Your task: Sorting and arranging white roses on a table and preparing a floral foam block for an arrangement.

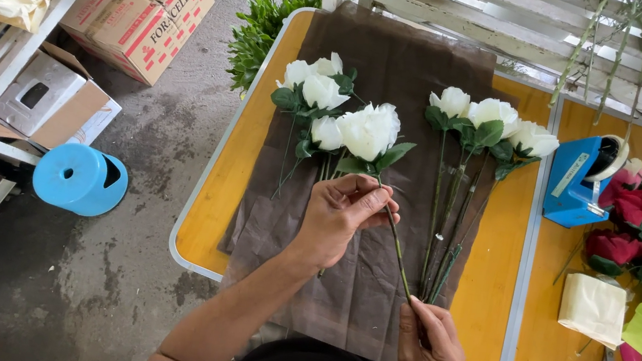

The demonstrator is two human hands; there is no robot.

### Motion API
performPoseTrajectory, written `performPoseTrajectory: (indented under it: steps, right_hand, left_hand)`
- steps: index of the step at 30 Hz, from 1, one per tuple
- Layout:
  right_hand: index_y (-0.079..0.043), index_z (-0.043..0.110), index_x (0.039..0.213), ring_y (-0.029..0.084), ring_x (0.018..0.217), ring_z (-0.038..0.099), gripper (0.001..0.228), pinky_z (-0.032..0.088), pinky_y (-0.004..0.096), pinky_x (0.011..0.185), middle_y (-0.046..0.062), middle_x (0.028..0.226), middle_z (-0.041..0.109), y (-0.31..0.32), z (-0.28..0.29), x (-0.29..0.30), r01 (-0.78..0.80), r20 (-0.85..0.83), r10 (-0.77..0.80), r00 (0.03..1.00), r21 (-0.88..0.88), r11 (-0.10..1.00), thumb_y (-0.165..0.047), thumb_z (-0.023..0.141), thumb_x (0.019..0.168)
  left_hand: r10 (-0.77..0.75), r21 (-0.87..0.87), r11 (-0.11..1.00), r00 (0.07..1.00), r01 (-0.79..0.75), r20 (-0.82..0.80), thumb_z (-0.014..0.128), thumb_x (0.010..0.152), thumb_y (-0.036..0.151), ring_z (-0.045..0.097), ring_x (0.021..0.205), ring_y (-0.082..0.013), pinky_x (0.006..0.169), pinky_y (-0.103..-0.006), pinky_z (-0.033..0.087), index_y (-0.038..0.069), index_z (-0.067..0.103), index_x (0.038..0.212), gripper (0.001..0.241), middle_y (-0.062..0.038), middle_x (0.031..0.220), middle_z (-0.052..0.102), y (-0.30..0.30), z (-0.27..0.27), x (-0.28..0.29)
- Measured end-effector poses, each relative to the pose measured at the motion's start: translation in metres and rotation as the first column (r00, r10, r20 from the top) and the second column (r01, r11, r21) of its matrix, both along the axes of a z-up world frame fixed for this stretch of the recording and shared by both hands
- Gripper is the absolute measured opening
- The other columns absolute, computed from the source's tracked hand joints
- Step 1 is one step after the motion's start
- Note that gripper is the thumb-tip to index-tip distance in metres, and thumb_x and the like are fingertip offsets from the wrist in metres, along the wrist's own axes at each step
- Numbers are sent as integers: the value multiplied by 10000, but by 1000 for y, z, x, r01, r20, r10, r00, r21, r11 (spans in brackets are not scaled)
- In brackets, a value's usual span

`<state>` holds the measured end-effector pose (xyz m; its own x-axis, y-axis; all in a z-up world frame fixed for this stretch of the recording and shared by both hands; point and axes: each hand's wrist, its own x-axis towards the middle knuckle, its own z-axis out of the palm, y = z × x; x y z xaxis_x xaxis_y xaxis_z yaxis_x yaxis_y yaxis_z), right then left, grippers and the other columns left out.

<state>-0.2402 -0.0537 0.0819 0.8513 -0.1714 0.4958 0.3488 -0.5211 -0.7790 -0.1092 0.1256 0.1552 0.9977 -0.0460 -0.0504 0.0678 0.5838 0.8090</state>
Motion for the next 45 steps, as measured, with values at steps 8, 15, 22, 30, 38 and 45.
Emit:
performPoseTrajectory:
  steps: [8,15,22,30,38,45]
  right_hand:
    - [20,755,1067,148,772,681,170,559,236,658,119,941,717,4,-4,3,-12,-69,16,998,52,999,-24,737,904]
    - [28,758,1033,140,733,669,149,548,222,601,102,880,706,10,7,7,-26,-85,35,996,109,994,-23,743,893]
    - [11,768,1013,115,714,649,129,519,218,595,75,861,700,13,-1,4,-19,-126,39,991,153,988,-40,742,897]
    - [-11,737,1140,105,515,622,220,545,230,466,56,834,646,19,-4,-2,48,-295,40,955,285,957,-68,674,938]
    - [-45,746,1158,114,665,690,249,578,261,630,60,782,783,-16,-17,26,96,-495,34,868,235,967,-147,699,935]
    - [2,703,1136,143,626,668,218,591,271,619,101,798,767,-32,-13,35,55,-500,147,854,368,928,-127,659,966]
  left_hand:
    - [-44,2,999,999,44,-8,743,941,91,765,784,-258,743,-389,694,7,755,972,90,-143,841,755,-2,-2,13]
    - [36,2,999,999,-36,-7,704,969,105,728,681,-279,703,-406,682,8,666,849,159,-140,761,699,-7,-6,14]
    - [0,-34,999,999,-1,-46,706,959,65,737,713,-307,725,-444,692,-32,689,881,125,-161,786,714,-10,-19,16]
    - [-39,44,998,993,44,-109,732,936,86,728,682,-261,700,-397,691,-26,697,894,124,-179,764,723,-30,-25,25]
    - [63,60,996,998,-61,-20,725,947,96,726,674,-243,717,-393,704,-48,699,922,148,-154,749,710,-70,-23,33]
    - [9,30,1000,997,-7,-74,727,945,94,717,678,-232,703,-393,703,-39,697,907,141,-135,724,681,-88,-25,48]
